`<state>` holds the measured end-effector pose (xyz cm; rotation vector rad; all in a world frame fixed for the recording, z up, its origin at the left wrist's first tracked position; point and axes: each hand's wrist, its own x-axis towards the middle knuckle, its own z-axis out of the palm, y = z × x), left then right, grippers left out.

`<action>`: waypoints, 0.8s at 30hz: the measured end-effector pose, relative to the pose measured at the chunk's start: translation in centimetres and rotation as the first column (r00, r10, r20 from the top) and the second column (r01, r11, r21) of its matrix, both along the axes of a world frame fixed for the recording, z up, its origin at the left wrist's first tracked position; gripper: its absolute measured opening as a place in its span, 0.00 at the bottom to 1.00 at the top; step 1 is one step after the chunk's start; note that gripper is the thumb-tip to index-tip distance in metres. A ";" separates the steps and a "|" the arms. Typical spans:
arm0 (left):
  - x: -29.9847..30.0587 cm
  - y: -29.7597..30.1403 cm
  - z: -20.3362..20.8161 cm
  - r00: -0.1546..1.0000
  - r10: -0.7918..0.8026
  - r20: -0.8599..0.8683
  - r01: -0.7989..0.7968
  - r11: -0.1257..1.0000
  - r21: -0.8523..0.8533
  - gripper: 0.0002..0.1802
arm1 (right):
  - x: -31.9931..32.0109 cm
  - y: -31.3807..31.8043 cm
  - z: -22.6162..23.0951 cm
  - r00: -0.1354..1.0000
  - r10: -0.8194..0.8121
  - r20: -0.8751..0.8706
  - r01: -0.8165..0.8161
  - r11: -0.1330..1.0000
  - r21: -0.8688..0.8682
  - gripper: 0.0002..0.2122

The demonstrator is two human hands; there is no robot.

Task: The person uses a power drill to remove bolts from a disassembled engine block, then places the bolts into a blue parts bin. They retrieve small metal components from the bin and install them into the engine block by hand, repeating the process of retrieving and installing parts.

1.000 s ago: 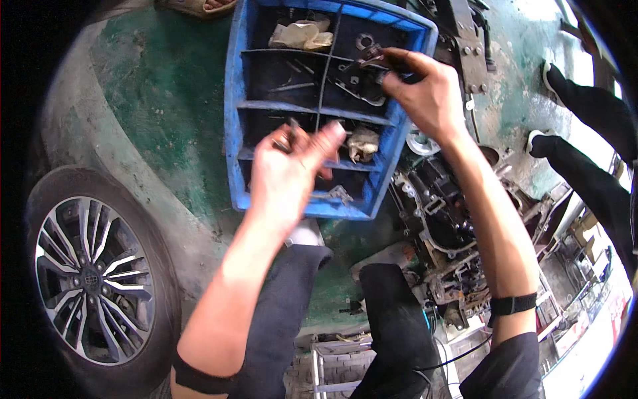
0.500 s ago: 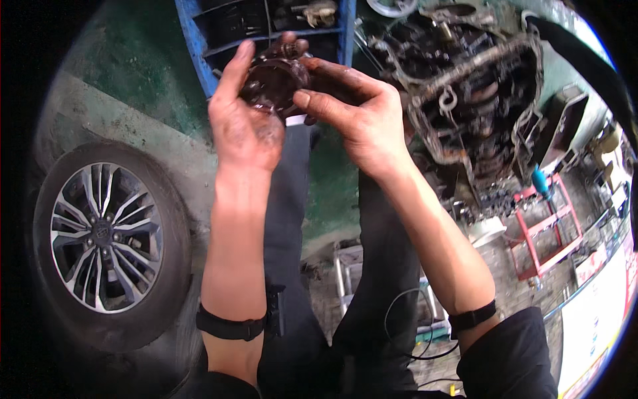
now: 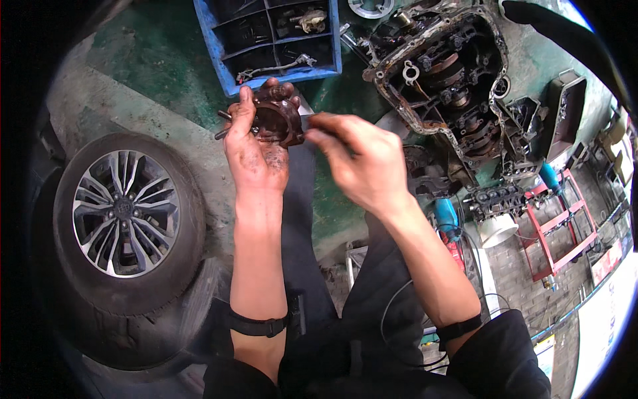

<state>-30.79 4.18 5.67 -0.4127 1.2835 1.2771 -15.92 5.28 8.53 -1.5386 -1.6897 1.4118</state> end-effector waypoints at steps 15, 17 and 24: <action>4.5 -0.7 3.3 0.973 -0.174 -0.152 0.149 0.976 -0.160 0.09 | 2.4 3.0 2.0 0.995 0.098 -0.032 -0.103 0.954 -0.280 0.12; 4.8 -1.2 3.2 0.960 -0.195 -0.201 0.149 0.964 -0.222 0.08 | 2.6 2.8 1.9 0.989 0.146 0.036 -0.132 0.959 -0.251 0.12; 6.7 -2.0 2.7 0.913 -0.268 -0.308 0.174 0.938 -0.300 0.14 | 4.0 0.8 2.1 0.983 0.156 0.098 -0.136 0.974 -0.183 0.13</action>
